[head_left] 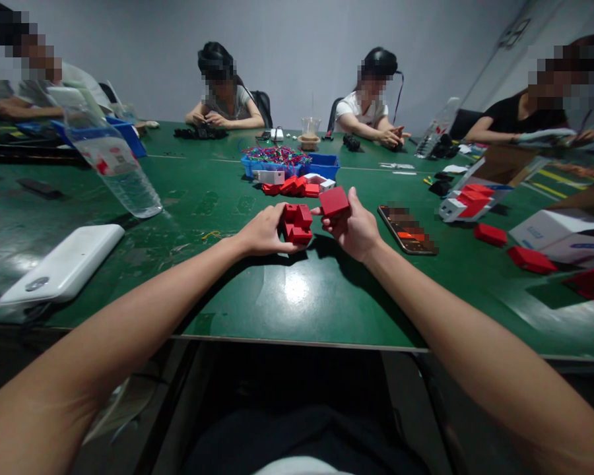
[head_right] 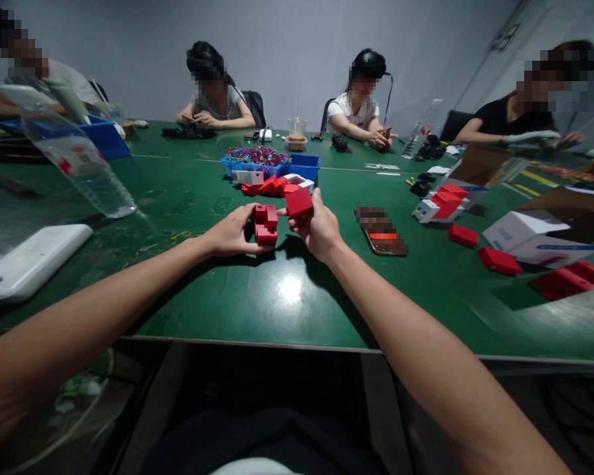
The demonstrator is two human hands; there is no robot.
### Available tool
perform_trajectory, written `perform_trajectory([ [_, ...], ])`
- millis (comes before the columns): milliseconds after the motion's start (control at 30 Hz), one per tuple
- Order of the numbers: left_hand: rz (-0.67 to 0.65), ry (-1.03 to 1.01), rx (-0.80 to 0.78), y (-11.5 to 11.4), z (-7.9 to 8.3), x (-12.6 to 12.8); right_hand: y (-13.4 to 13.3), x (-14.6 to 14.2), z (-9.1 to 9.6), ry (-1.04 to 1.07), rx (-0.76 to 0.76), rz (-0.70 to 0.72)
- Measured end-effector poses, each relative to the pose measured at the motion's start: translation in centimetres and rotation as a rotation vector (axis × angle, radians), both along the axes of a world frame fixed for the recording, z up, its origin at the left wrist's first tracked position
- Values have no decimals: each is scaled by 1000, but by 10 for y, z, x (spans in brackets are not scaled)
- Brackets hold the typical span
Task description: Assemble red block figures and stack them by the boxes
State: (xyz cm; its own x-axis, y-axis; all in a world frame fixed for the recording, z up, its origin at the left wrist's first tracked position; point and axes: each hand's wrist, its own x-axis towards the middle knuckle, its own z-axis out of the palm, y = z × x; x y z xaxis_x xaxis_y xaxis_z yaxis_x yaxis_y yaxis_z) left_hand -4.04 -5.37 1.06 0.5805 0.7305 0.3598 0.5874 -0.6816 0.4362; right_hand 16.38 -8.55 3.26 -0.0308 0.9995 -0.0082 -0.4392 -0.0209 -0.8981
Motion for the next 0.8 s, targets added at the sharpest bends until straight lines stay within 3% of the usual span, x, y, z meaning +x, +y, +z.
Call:
perform_trajectory([
  [333, 5, 14, 7, 0, 0, 1, -2, 0, 8, 33, -41, -51],
  [800, 10, 23, 6, 0, 0, 0, 0, 3, 5, -25, -35, -33],
])
